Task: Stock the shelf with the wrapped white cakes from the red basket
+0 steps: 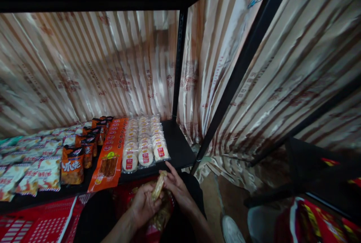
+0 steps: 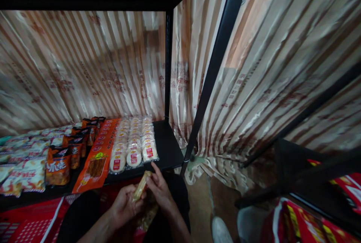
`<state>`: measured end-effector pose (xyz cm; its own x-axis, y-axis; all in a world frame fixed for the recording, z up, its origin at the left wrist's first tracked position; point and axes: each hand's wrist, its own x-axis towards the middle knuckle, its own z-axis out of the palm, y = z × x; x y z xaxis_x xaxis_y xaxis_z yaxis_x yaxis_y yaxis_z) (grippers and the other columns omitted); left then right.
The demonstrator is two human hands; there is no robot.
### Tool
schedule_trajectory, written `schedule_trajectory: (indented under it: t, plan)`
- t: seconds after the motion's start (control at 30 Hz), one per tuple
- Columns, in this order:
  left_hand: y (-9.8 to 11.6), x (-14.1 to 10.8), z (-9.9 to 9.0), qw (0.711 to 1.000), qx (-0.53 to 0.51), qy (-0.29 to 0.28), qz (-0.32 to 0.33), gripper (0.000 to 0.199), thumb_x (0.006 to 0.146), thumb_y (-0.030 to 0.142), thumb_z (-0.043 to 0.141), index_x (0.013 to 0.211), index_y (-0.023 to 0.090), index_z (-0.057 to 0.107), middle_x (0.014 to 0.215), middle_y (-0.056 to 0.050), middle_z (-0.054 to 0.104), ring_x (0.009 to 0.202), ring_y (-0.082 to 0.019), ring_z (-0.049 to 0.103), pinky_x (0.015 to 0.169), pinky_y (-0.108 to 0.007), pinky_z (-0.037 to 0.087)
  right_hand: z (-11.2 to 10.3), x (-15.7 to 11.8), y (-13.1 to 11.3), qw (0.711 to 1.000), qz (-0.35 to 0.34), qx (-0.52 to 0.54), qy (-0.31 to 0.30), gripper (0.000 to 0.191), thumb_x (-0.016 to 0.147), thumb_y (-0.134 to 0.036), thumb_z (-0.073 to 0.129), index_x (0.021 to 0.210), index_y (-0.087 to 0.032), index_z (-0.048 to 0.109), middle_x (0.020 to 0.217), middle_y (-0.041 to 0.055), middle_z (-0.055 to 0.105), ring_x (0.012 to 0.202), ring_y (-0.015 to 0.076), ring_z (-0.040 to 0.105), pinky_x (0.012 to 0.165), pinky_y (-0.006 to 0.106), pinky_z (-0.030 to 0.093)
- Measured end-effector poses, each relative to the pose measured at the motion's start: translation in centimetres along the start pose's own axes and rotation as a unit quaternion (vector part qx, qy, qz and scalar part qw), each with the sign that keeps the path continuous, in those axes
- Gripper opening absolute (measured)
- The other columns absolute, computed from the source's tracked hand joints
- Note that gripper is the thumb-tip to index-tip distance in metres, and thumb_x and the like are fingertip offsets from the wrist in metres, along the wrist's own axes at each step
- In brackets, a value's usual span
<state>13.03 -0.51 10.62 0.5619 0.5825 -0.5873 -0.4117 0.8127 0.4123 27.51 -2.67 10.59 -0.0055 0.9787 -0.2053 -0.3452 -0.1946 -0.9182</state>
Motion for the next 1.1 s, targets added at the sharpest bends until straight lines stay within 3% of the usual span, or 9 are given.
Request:
schedule_trajectory:
  t: [0.17,0.4,0.5,0.6,0.8,0.93,1.1]
  plan:
    - [-0.8,1.0,1.0,0.999,-0.042,-0.029,0.005,0.014,0.066,0.017,0.047,0.074,0.011,0.057,0.057,-0.004,0.056,0.041,-0.007,0.043,0.042,-0.018,0.029,-0.1,0.5,-0.4,1.000,0.009,0.021,0.004,0.068,0.070,-0.056,0.065,0.125,-0.020,0.049,0.092,0.0058,0.066,0.082,0.0160,0.061,0.075,0.028,0.047]
    - [-1.5,2.9,1.7,0.999,-0.008,0.037,0.012,0.015,0.070,0.013,0.050,0.079,0.008,0.061,0.067,-0.008,0.066,0.057,-0.012,0.058,0.058,-0.020,0.043,-0.9,2.0,-0.7,0.999,0.020,0.017,0.022,0.060,0.064,-0.054,0.070,0.109,-0.018,0.057,0.066,-0.0029,0.059,0.050,0.0068,0.047,0.047,0.019,0.033]
    - [-1.4,3.6,2.0,0.996,0.069,0.036,0.045,0.018,0.068,0.014,0.055,0.083,0.008,0.063,0.074,-0.007,0.067,0.065,-0.012,0.059,0.062,-0.021,0.044,-1.2,2.7,-1.1,0.998,0.014,0.018,0.056,0.059,0.060,-0.052,0.073,0.106,-0.018,0.057,0.068,-0.0020,0.061,0.056,0.0095,0.052,0.051,0.021,0.038]
    - [-0.8,4.3,2.2,0.982,0.158,0.061,0.088,0.017,0.062,0.018,0.061,0.078,0.011,0.063,0.068,-0.002,0.064,0.059,-0.009,0.055,0.053,-0.018,0.036,-1.6,3.5,-1.5,0.996,-0.007,0.014,0.085,0.060,0.057,-0.049,0.075,0.105,-0.018,0.056,0.072,-0.0009,0.063,0.063,0.0123,0.057,0.058,0.023,0.044]
    - [0.7,5.2,3.2,0.959,0.235,0.060,0.148,0.023,0.052,0.019,0.062,0.074,0.011,0.064,0.061,0.001,0.059,0.053,-0.006,0.047,0.050,-0.018,0.028,-3.0,5.2,-1.2,0.994,-0.045,-0.029,0.091,0.047,0.061,-0.048,0.071,0.095,-0.017,0.062,0.078,0.0017,0.066,0.070,0.0161,0.061,0.063,0.026,0.048]
    - [0.9,5.7,4.0,0.939,0.298,0.062,0.157,0.026,0.056,0.022,0.060,0.080,0.012,0.063,0.062,0.002,0.059,0.053,-0.006,0.046,0.049,-0.018,0.028,-3.5,5.9,-0.9,0.994,-0.050,-0.037,0.092,0.045,0.062,-0.048,0.070,0.095,-0.017,0.063,0.082,0.0022,0.068,0.070,0.0163,0.061,0.062,0.026,0.048]
    - [0.7,6.4,4.7,0.908,0.371,0.105,0.163,0.029,0.062,0.024,0.066,0.088,0.013,0.059,0.064,0.003,0.057,0.056,-0.009,0.051,0.049,-0.018,0.034,-4.1,6.6,-0.7,0.990,-0.057,-0.056,0.115,0.037,0.063,-0.043,0.071,0.089,-0.017,0.063,0.080,0.0012,0.067,0.071,0.0150,0.061,0.065,0.024,0.047]
